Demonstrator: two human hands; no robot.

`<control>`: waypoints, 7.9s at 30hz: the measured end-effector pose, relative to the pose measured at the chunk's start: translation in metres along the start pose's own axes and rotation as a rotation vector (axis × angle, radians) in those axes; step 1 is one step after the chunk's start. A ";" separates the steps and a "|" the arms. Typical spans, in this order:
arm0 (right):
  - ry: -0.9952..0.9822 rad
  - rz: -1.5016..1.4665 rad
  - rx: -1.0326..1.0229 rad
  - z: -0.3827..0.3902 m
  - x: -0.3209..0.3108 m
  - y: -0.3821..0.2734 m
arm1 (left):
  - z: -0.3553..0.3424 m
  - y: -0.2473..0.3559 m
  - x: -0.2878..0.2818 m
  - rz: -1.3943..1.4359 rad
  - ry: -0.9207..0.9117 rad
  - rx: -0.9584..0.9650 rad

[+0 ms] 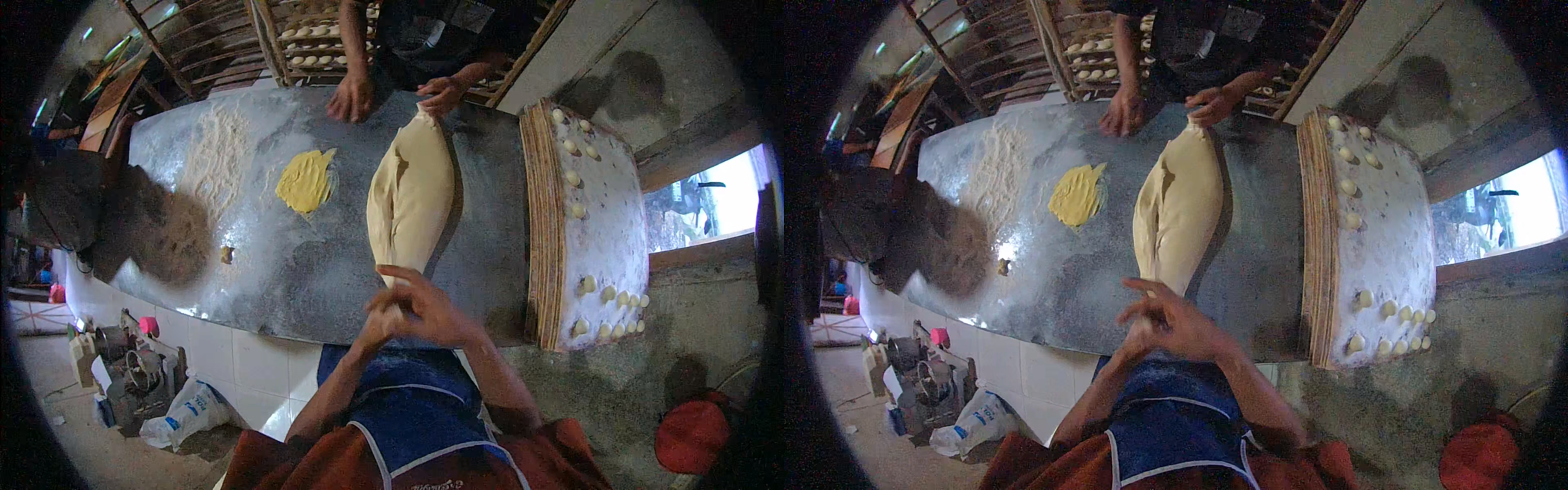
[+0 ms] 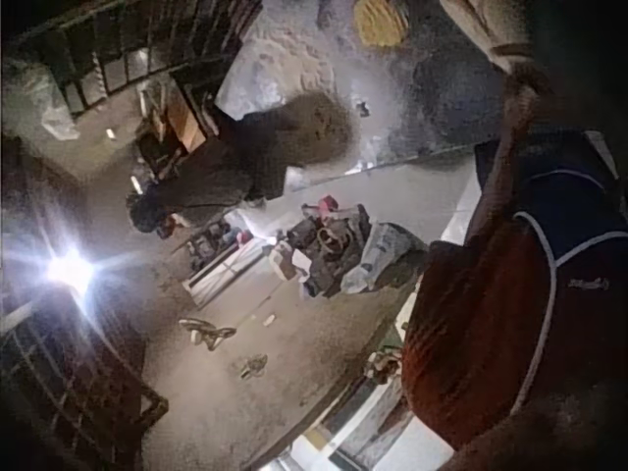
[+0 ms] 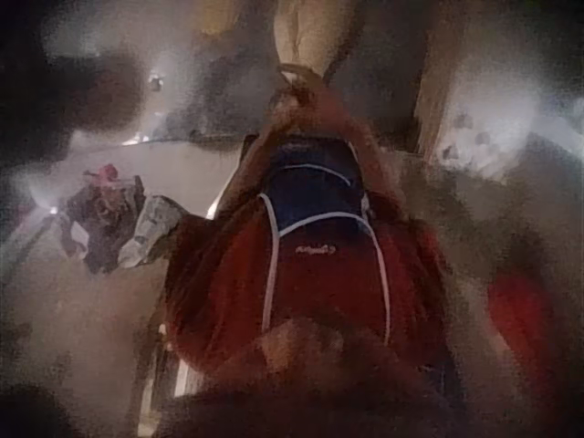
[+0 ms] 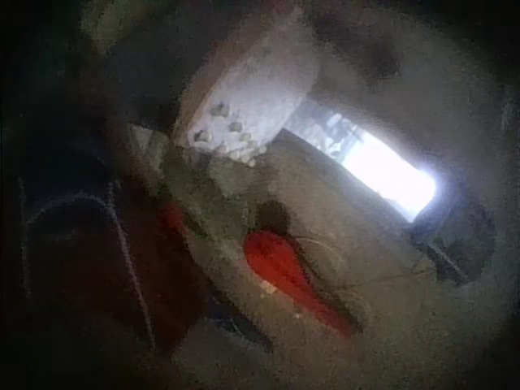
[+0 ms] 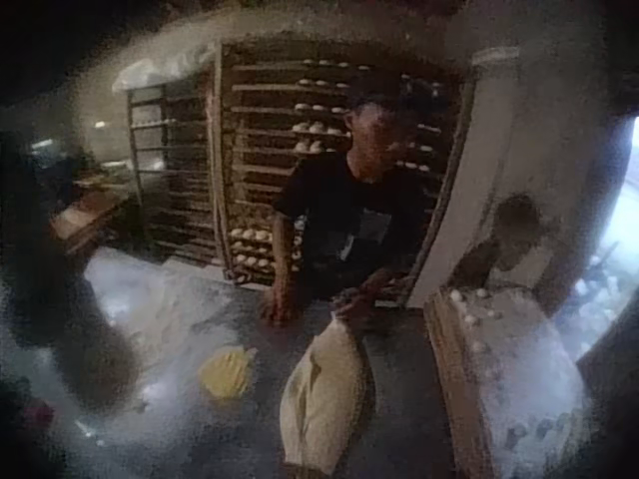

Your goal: The person repeatedly pinches off small pieces of dough from a large mass on a metal table, rolls them into balls, and places them on a floured wooden tray. A coworker across the table also shapes dough and arranges pieces on racks.

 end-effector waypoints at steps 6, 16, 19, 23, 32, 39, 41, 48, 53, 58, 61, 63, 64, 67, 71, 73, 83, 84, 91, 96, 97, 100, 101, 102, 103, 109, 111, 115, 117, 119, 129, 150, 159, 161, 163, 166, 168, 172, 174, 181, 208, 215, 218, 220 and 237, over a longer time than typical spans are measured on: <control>-0.382 -0.127 0.526 -0.050 0.075 0.179 | 0.031 0.096 0.033 -0.941 -0.913 -0.264; 0.154 1.002 0.239 0.120 -0.037 0.136 | 0.048 0.064 -0.082 -0.868 -0.261 0.272; 0.324 1.184 0.321 0.155 -0.091 0.162 | 0.013 0.037 -0.125 -1.374 -0.129 0.274; 0.642 1.029 0.265 0.067 -0.105 0.149 | -0.083 0.056 -0.101 -1.262 0.360 0.138; 0.436 0.909 0.394 0.115 -0.141 0.173 | -0.072 0.054 -0.123 -0.924 0.056 0.194; 0.433 0.812 0.019 0.134 -0.085 0.170 | -0.008 0.053 -0.062 -0.804 -0.118 0.299; 0.380 0.845 0.069 0.137 -0.106 0.181 | -0.033 0.049 -0.098 -0.852 -0.087 0.174; 0.622 0.827 0.249 0.107 -0.098 0.162 | -0.026 0.048 -0.067 -0.860 0.089 0.285; 0.529 0.971 0.271 0.141 -0.155 0.167 | -0.048 0.064 -0.109 -0.895 -0.034 0.281; 0.606 0.942 0.285 0.094 -0.111 0.129 | -0.031 0.054 -0.069 -0.938 0.088 0.284; 0.506 0.864 0.165 0.137 -0.109 0.150 | -0.006 0.063 -0.096 -0.907 -0.006 0.405; 0.587 0.968 0.161 0.134 -0.148 0.151 | -0.009 0.059 -0.116 -0.925 0.044 0.344; 0.661 1.055 0.191 0.130 -0.161 0.145 | -0.027 0.058 -0.122 -0.948 0.111 0.254; 0.780 0.884 0.234 0.103 -0.133 0.139 | -0.029 0.038 -0.133 -0.673 0.172 -0.024; 0.524 0.755 0.337 0.163 -0.115 0.196 | -0.021 0.093 -0.087 -1.033 -0.370 0.280; 0.674 0.699 0.383 0.175 -0.147 0.195 | -0.023 0.099 -0.090 -1.085 -0.616 0.322; 0.685 0.727 0.221 0.178 -0.187 0.046 | -0.131 0.270 0.204 -0.613 -0.717 0.679; 0.795 0.719 0.203 0.188 -0.221 -0.010 | -0.139 0.288 0.240 -0.503 -0.676 0.712; 1.585 0.680 -0.443 0.296 -0.363 -0.154 | -0.146 0.192 0.417 -0.452 -0.810 0.481; 1.369 0.975 0.434 0.312 -0.406 -0.024 | -0.111 0.206 0.414 -0.637 -0.671 0.692; 1.388 0.936 0.403 0.309 -0.399 -0.023 | -0.109 0.220 0.390 -0.635 -0.554 0.714; 1.419 0.803 0.212 0.303 -0.364 -0.044 | -0.078 0.184 0.273 -0.511 -0.417 0.556; 1.409 0.775 0.206 0.298 -0.341 -0.054 | -0.062 0.162 0.222 -0.567 -0.324 0.423; 1.367 0.796 0.216 0.294 -0.320 -0.067 | -0.047 0.134 0.178 -0.600 -0.235 0.306; 1.285 0.759 0.242 0.284 -0.294 -0.060 | -0.026 0.112 0.130 -0.629 -0.142 0.187; 0.673 0.262 0.337 0.197 -0.167 0.025 | -0.029 0.100 -0.038 -0.888 0.159 0.169; 0.443 -0.081 0.372 0.154 -0.104 0.086 | -0.063 0.101 -0.036 -0.797 -0.017 0.342; 0.122 -0.789 0.779 0.083 -0.013 0.173 | -0.081 0.087 -0.034 -0.744 -0.066 0.213; 0.201 -0.914 0.878 0.051 -0.001 0.171 | -0.054 0.109 -0.019 -0.753 -0.023 0.210; 0.342 -0.874 0.875 0.028 0.007 0.193 | -0.023 0.138 -0.017 -0.650 0.036 0.184; 0.480 0.598 0.425 0.058 0.010 0.121 | -0.018 -0.015 -0.013 0.436 -0.144 -0.889; 0.107 0.221 0.157 0.047 0.031 0.115 | 0.017 0.218 -0.003 -0.735 -0.616 0.427; 0.658 1.159 0.612 0.083 -0.096 0.150 | -0.069 0.067 -0.102 -1.242 0.211 0.229; 0.734 0.985 0.459 0.062 -0.079 0.147 | -0.049 0.044 -0.077 -1.212 0.257 0.300; 0.538 0.837 0.512 0.097 -0.052 0.184 | -0.002 0.025 -0.066 -1.144 0.139 0.404; 0.217 0.706 0.732 0.151 -0.078 0.214 | 0.008 0.045 -0.084 -0.819 -0.142 0.374; 0.295 0.840 0.594 0.130 -0.124 0.192 | -0.033 0.065 -0.103 -0.940 -0.073 0.379; 0.647 1.002 0.123 0.064 -0.095 0.140 | -0.061 0.050 -0.093 -0.884 0.296 0.164; 0.580 0.912 0.120 0.077 -0.074 0.149 | -0.024 0.063 -0.056 -0.826 0.055 0.336; 0.594 0.941 0.227 0.103 -0.152 0.160 | -0.073 0.062 -0.112 -0.907 -0.019 0.171; 0.448 0.691 0.287 0.141 -0.085 0.183 | 0.006 0.034 -0.083 -1.020 -0.061 0.406; 0.599 0.790 0.347 0.104 -0.132 0.137 | -0.012 0.050 -0.122 -1.110 0.056 0.135; 0.519 1.251 -0.073 0.157 -0.074 0.167 | -0.008 0.074 -0.105 -1.200 -0.312 0.336; 0.361 1.334 0.131 0.161 -0.091 0.194 | -0.013 0.082 -0.089 -1.188 -0.624 0.317; 1.456 0.715 -0.448 0.255 -0.373 -0.185 | -0.276 0.247 0.478 -0.534 -0.719 0.838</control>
Point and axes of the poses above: each hand's wrist, its own z-axis away from the middle knuckle, its own x-axis out of the palm, y = z × x, the point moved 10 cm from there along -z, towards the middle knuckle, and after that the axes turned 5 degrees about x, right-handed, at the moved point
